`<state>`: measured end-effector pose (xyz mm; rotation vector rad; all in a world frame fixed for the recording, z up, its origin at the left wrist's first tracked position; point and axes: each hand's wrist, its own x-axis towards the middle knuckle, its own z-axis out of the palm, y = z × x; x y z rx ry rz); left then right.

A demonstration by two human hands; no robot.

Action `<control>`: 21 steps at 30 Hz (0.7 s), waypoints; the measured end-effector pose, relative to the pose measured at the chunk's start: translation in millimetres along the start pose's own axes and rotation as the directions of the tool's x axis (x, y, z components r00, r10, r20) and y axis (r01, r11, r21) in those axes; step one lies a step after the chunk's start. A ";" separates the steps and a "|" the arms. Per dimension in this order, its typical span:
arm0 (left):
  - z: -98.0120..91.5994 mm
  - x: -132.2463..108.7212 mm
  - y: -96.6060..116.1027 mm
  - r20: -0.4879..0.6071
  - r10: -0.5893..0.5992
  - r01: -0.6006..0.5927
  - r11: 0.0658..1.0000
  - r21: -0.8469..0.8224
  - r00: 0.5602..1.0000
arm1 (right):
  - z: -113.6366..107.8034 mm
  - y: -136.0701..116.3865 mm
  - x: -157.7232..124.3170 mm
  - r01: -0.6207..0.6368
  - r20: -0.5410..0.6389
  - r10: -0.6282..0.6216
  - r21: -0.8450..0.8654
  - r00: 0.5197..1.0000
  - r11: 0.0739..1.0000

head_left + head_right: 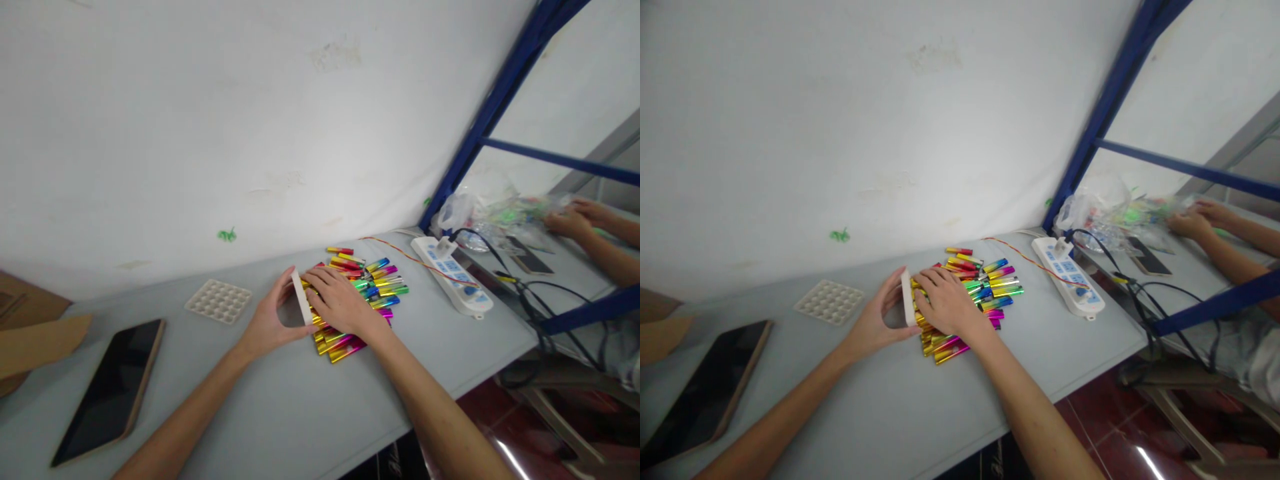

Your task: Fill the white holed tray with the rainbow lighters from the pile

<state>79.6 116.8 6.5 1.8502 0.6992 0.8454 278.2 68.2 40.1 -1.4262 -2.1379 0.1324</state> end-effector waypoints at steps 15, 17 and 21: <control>-1.3 -0.4 0.2 0.014 -0.028 0.028 0.999 -0.040 1.000 | -5.7 16.0 -2.7 0.052 -0.011 -0.053 -0.041 0.999 0.998; -1.9 -0.8 -1.7 0.010 -0.034 0.035 0.998 -0.045 0.999 | -8.1 17.4 -3.3 0.042 -0.010 -0.043 -0.036 0.999 0.998; -2.4 -1.4 -3.4 0.013 -0.037 0.038 0.998 -0.048 0.999 | -10.7 24.7 -6.3 0.009 -0.022 -0.010 -0.047 1.000 0.999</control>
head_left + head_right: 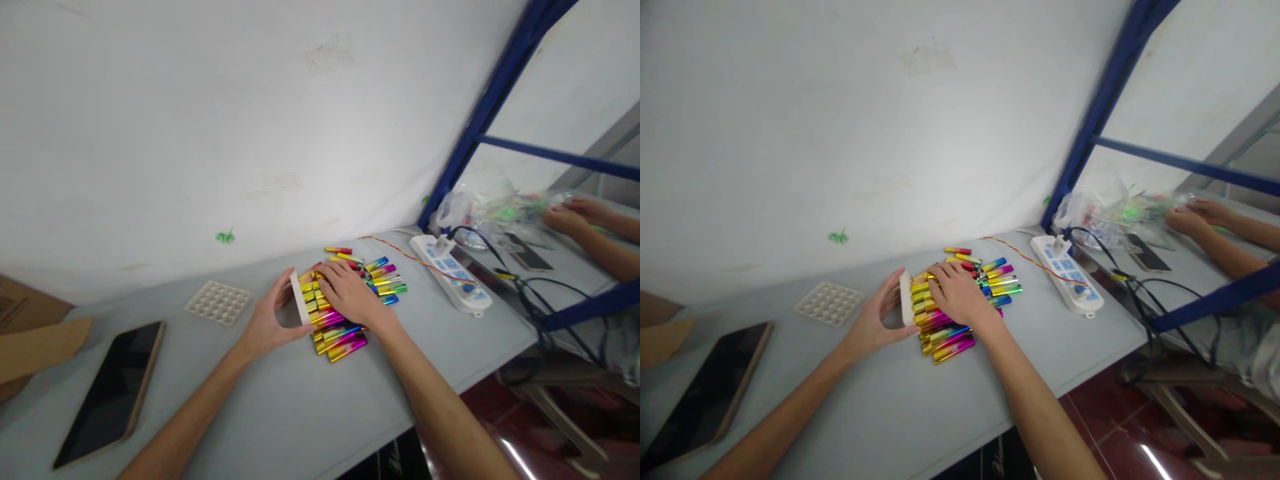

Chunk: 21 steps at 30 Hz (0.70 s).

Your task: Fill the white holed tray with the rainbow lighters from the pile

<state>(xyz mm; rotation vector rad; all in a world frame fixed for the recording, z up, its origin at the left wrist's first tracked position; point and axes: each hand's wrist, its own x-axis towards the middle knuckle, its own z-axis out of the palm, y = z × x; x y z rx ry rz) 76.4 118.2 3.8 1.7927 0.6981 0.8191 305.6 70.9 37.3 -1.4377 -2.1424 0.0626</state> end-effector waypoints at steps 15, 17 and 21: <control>-1.9 0.2 -6.5 0.014 0.008 -0.008 0.999 0.034 1.000 | 4.9 36.0 -1.8 -0.139 -0.058 0.136 -0.059 0.989 0.988; -2.1 0.0 -6.8 0.015 0.005 -0.005 1.000 0.028 1.000 | 5.0 37.8 -2.4 -0.173 -0.065 0.169 -0.072 0.983 0.982; -2.4 -0.2 -5.3 0.020 0.001 -0.002 1.000 0.017 1.000 | 5.7 44.2 -4.4 -0.212 -0.067 0.206 -0.094 0.976 0.973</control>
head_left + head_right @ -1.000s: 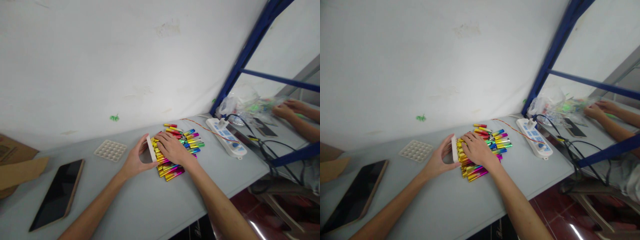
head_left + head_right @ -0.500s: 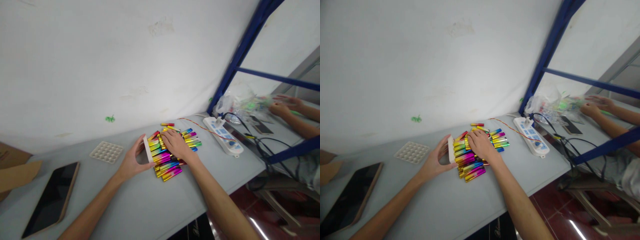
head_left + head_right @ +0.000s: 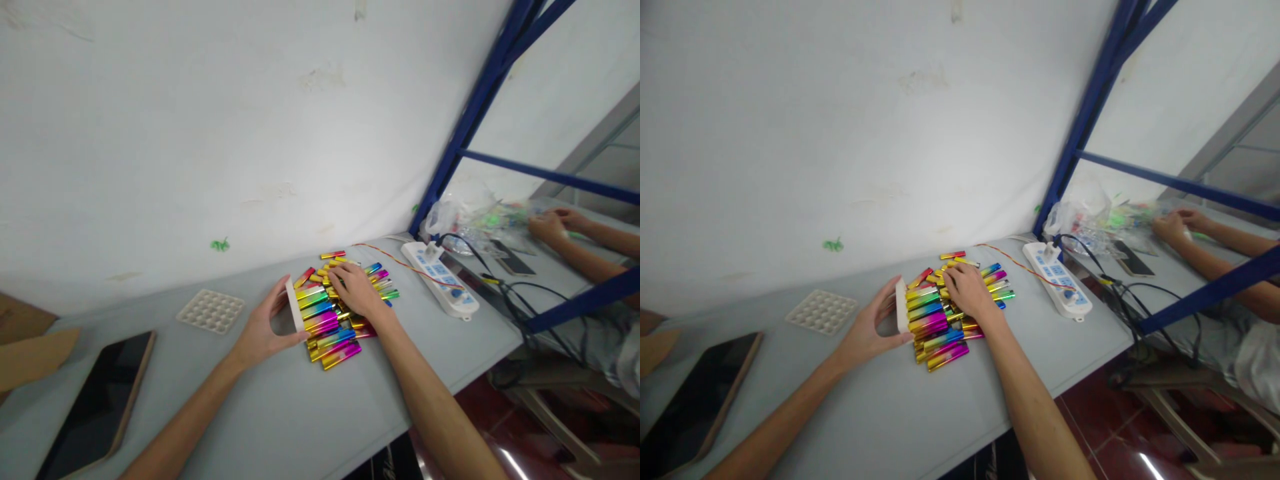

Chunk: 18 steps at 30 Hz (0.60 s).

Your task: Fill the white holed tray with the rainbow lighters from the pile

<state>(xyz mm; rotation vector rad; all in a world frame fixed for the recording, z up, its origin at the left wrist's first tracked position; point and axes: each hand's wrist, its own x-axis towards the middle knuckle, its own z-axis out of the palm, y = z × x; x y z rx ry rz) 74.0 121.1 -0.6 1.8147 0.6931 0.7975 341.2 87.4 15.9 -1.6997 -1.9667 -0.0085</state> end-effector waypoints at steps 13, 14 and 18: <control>2.7 1.5 3.7 -0.031 0.016 -0.016 1.000 0.002 0.999 | 1.8 -72.6 -5.3 0.145 0.006 -0.146 0.107 0.989 0.984; 2.5 1.7 4.3 -0.028 0.010 -0.010 1.000 -0.001 1.000 | 4.9 -77.1 -6.2 0.170 0.039 -0.175 0.108 0.984 0.979; 1.5 2.1 5.8 -0.007 -0.001 0.001 1.000 -0.004 1.000 | 12.5 -75.8 -7.7 0.208 0.103 -0.215 0.071 0.971 0.976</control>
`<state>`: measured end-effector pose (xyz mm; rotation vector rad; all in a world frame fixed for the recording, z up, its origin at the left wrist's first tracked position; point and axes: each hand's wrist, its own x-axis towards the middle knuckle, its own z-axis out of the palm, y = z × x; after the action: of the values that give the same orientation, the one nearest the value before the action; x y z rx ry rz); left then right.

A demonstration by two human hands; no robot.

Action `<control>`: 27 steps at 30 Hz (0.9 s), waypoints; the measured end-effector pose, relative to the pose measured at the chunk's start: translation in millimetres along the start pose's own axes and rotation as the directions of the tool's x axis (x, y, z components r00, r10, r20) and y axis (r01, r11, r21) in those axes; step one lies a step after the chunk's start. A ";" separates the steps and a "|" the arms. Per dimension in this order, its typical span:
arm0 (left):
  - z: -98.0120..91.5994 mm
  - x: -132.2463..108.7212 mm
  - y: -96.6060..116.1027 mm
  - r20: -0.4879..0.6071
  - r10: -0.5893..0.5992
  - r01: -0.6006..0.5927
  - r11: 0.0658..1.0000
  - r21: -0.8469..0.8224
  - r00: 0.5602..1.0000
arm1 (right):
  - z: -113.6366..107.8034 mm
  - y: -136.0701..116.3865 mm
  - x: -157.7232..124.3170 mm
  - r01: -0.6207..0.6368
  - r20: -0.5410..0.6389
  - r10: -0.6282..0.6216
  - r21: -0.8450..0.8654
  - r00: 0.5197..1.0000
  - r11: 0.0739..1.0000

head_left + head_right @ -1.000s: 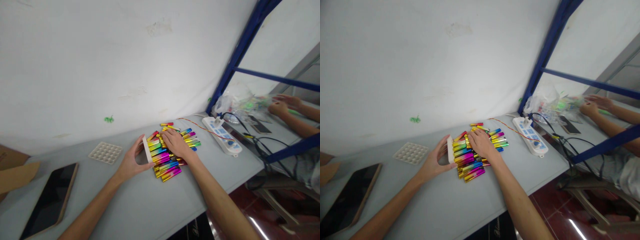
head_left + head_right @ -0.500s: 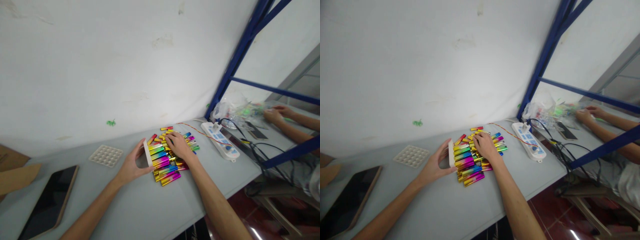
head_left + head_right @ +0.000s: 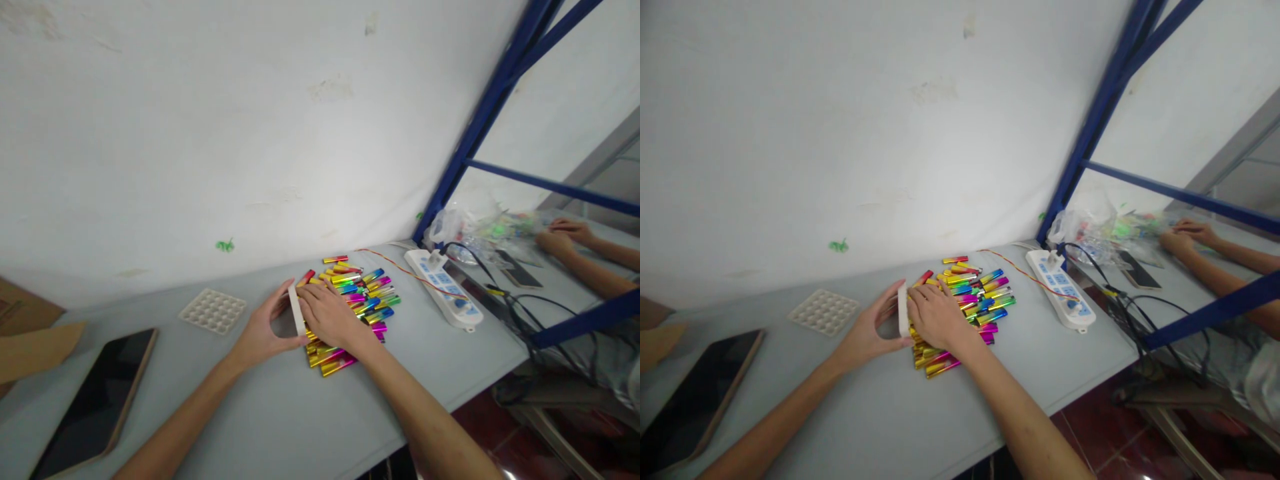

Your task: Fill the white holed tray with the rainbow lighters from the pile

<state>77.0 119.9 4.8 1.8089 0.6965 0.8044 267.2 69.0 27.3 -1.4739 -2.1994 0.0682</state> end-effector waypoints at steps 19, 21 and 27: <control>-1.3 -2.1 -2.1 -0.007 0.014 -0.014 1.000 0.019 1.000 | -25.9 40.1 -14.2 -0.186 0.090 0.192 -0.073 0.977 0.980; -1.4 -2.0 -2.0 -0.004 0.013 -0.013 1.000 0.020 1.000 | -27.7 44.3 -14.6 -0.201 0.090 0.206 -0.066 0.974 0.977; -1.8 -1.5 -3.1 -0.001 0.021 -0.021 1.000 0.013 1.000 | -27.0 58.7 -14.8 -0.232 0.066 0.235 -0.053 0.970 0.971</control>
<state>74.4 120.8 2.1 1.8300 0.6857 0.8159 333.2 74.4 27.8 -1.7763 -2.0840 0.1542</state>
